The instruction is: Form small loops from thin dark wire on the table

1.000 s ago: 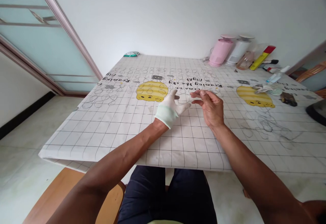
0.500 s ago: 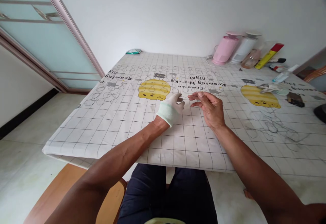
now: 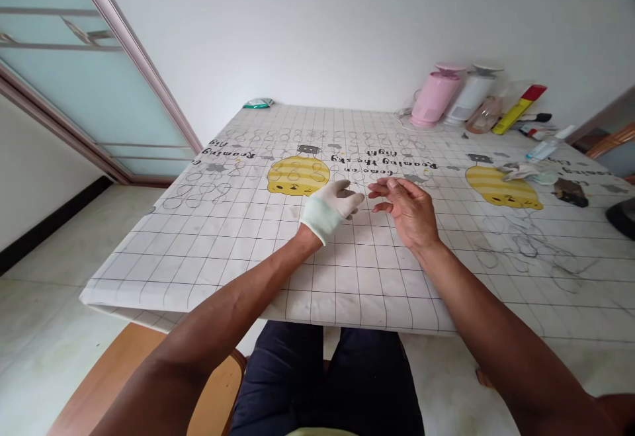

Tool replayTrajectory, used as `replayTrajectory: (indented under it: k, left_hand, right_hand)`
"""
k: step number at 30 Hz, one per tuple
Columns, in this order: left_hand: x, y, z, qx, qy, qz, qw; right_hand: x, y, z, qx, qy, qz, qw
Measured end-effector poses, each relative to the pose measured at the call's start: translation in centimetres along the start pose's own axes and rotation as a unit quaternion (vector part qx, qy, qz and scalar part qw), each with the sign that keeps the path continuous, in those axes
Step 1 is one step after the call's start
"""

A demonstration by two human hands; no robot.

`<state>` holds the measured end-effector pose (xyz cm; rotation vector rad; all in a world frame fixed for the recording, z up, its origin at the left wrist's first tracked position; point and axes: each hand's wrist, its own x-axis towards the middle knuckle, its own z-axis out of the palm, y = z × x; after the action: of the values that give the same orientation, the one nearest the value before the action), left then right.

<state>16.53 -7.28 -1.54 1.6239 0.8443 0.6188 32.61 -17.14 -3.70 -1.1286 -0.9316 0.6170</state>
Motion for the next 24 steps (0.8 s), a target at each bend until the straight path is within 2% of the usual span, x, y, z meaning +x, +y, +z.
replayTrajectory:
  k: [3,5,16,21,24]
  left_hand:
    - [-0.2,0.0,-0.4,-0.109,-0.019,-0.005,0.994]
    - [-0.1,-0.3,-0.5,-0.138,-0.021,-0.002,0.990]
    - [-0.4,0.4,-0.6,-0.145,-0.048,-0.042,0.987]
    - [-0.1,0.0,-1.7,-0.202,-0.087,-0.023,0.975]
    - [0.3,-0.2,-2.3,-0.189,-0.088,-0.011,0.978]
  right_hand:
    - [0.0,0.0,-0.1,0.005,0.002,0.007,1.000]
    - [0.0,0.0,0.0,0.009,-0.002,0.010,1.000]
    - [-0.3,-0.4,0.4,0.004,-0.027,-0.027,0.999]
    - [-0.1,-0.4,0.1,0.014,-0.016,-0.028,0.999]
    - [0.1,-0.4,-0.3,0.022,-0.003,-0.028,0.999]
